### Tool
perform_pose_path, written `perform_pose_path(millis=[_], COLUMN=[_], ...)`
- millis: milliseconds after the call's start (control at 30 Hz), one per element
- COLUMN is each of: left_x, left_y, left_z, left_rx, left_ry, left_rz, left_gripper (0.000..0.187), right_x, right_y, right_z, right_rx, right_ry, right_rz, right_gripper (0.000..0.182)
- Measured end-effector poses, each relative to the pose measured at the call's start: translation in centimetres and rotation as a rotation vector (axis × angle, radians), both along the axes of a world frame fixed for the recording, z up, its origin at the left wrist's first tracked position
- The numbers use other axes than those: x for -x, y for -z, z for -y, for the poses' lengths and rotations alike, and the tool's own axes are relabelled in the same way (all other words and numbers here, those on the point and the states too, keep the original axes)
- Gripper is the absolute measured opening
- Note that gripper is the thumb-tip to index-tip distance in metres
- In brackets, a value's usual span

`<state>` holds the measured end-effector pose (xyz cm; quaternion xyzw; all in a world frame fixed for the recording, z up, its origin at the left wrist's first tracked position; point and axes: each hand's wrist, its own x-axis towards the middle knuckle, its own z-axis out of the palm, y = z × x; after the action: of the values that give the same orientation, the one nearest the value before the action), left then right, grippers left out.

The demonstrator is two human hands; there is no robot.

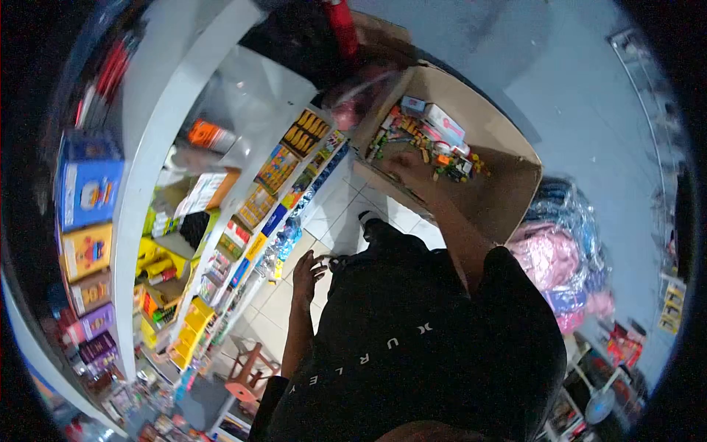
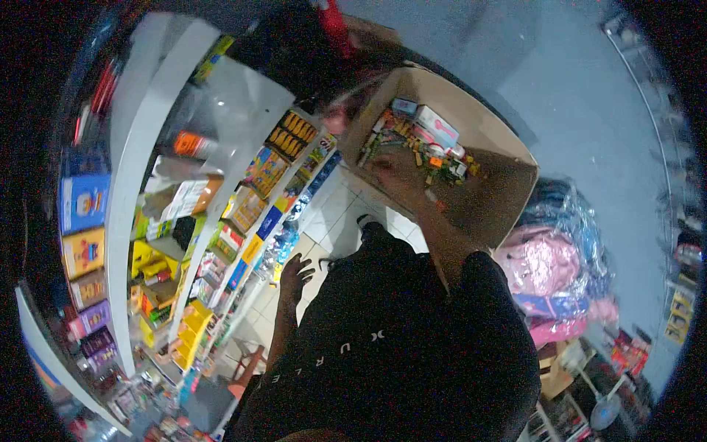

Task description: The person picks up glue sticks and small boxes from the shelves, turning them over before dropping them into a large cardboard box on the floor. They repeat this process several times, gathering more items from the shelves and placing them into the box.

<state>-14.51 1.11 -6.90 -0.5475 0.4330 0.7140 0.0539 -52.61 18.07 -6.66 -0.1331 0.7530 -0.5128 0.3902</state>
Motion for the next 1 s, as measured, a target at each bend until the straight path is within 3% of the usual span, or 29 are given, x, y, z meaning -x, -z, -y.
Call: perform_pose_path(millis=[67, 133, 267, 367, 500, 600, 700, 733, 833, 867, 900, 1000], left_x=[1.5, 2.2, 0.9, -2.1, -6.9, -12.7, -14.7, -13.5, -14.3, -14.2, -15.2, -13.3], left_y=[-0.6, -0.6, -0.4, -0.5, -0.8, 2.0, 2.3, 1.6, 1.4, 1.5, 2.1, 0.7], left_z=[0.3, 0.6, 0.2, -1.1, -3.5, -3.8, -3.9, -4.8, -4.9, -5.5, -5.3, -5.9], left_rx=[0.008, 0.021, 0.024, -0.029, -0.097, -0.211, -0.255, -0.135, -0.261, -0.148, -0.254, -0.228], left_ry=[0.024, 0.047, 0.047, 0.028, 0.061, 0.006, 0.032, 0.109, -0.045, 0.091, -0.038, -0.006], left_rz=[0.017, 0.034, 0.132, 0.22, 0.383, 0.428, 0.399, 0.533, 0.212, 0.387, 0.336, 0.426], left_gripper=[0.052, 0.051, 0.053, 0.053, 0.047, 0.045, 0.045, 0.044, 0.044, 0.041, 0.038, 0.04], right_x=[2.2, 2.5, 1.9, 2.4, 3.5, 3.4, 4.0, 4.6, 7.1, 7.8, 8.2, 9.7], right_y=[7.6, 11.8, 15.2, 14.5, 13.4, 16.9, 18.1, 18.5, 19.5, 19.7, 19.8, 21.1], right_z=[-5.5, -10.1, -14.5, -13.8, -10.0, -7.0, -4.0, -3.2, -1.5, -1.0, -0.6, 0.0], right_rx=[-0.216, -0.4, -0.731, -0.904, -0.996, -1.034, -1.006, -1.001, -1.012, -1.013, -1.015, -0.969], right_ry=[0.204, 0.247, 0.06, -0.096, -0.384, -0.704, -0.532, -0.444, -0.246, -0.218, -0.2, -0.249], right_rz=[0.018, 0.015, -0.136, -0.275, -0.497, -0.767, -0.88, -0.903, -0.925, -0.921, -0.908, -0.892], right_gripper=[0.026, 0.029, 0.035, 0.041, 0.05, 0.056, 0.059, 0.06, 0.063, 0.064, 0.065, 0.071])
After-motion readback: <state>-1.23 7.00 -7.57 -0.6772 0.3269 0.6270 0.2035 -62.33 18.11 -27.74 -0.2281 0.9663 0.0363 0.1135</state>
